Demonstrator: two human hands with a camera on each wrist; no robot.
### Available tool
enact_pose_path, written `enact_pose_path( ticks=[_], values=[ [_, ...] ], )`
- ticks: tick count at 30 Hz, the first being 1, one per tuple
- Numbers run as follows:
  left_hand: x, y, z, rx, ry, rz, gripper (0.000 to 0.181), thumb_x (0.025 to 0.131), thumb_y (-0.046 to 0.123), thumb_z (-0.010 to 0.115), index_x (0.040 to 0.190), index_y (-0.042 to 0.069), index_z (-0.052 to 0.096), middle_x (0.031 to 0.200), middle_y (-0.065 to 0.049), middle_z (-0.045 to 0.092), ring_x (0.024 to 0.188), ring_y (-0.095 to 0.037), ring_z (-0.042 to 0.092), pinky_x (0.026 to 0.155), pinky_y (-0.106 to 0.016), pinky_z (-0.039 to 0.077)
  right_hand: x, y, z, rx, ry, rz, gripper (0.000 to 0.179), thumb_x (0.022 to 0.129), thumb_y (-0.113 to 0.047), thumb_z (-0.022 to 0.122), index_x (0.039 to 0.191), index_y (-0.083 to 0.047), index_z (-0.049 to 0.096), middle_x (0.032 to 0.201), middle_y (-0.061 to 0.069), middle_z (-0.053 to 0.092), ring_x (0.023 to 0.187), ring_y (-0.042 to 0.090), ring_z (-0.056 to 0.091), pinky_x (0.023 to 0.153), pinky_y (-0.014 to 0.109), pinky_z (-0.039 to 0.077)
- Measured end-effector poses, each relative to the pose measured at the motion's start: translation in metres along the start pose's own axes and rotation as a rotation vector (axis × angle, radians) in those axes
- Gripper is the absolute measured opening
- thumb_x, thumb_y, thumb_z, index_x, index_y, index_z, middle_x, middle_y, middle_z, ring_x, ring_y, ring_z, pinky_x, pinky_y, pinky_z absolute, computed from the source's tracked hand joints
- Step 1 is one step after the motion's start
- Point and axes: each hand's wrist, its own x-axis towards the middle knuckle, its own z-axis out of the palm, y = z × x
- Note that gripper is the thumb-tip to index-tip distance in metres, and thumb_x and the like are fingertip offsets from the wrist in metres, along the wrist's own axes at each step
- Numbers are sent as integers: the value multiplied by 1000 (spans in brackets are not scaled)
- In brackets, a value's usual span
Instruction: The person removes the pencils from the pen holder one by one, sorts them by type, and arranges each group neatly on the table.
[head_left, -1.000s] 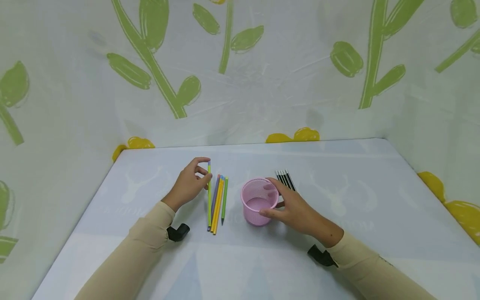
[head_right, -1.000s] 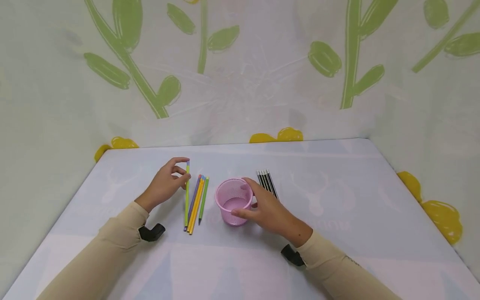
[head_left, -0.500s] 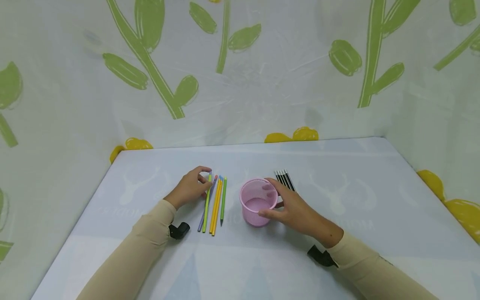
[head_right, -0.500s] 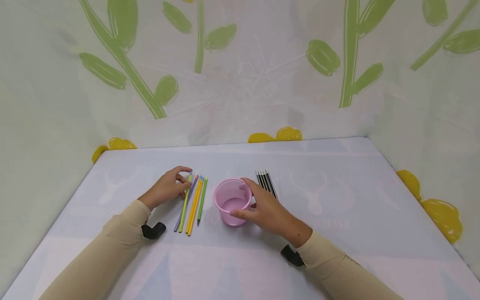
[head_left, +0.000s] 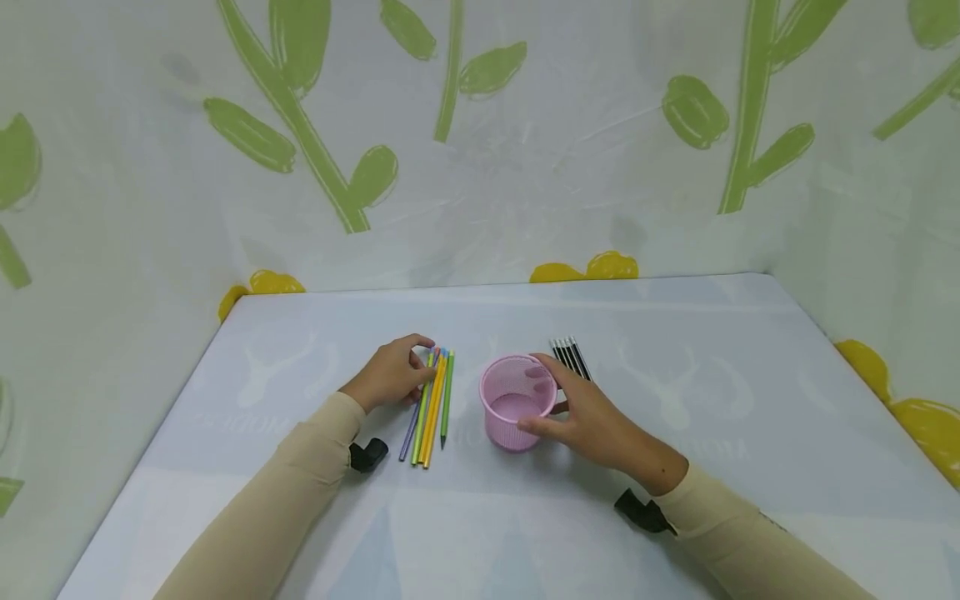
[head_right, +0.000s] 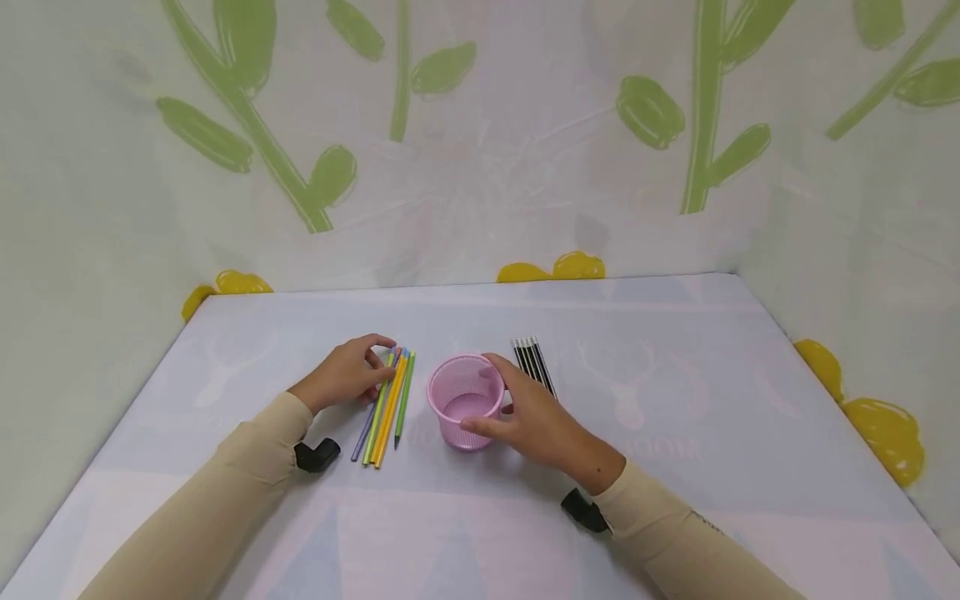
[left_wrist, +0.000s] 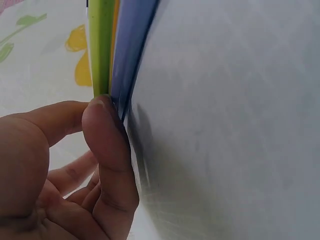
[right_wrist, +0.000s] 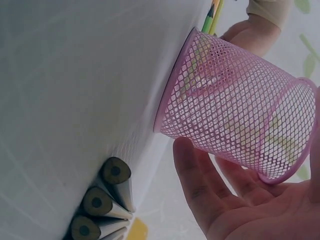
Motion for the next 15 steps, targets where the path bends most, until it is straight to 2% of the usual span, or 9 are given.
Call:
enact_pose_path(
  ticks=[6, 12, 15],
  values=[
    [-3, 4, 5, 10, -36, -9, 52, 97, 28, 65, 145, 22, 46, 93, -8, 60, 59, -16, 59, 55, -26, 53, -2, 0, 0, 1, -11, 13, 89, 85, -38, 79, 155, -18, 28, 146, 9, 50, 108, 27, 66, 90, 38, 59],
    [-2, 6, 6, 28, -33, -7, 54, 97, 30, 66, 146, 23, 44, 91, -7, 60, 60, -16, 58, 56, -25, 51, -3, 1, 1, -2, 0, 8, 88, 85, -37, 79, 155, -18, 29, 145, 9, 50, 110, 27, 65, 90, 39, 59],
    [-5, 8, 5, 65, -3, -4, 56, 97, 34, 65, 148, 22, 43, 94, -7, 61, 63, -16, 58, 57, -25, 49, -3, 3, 2, -4, -5, 5, 89, 86, -37, 79, 156, -16, 27, 146, 11, 50, 108, 28, 66, 89, 39, 59]
  ],
)
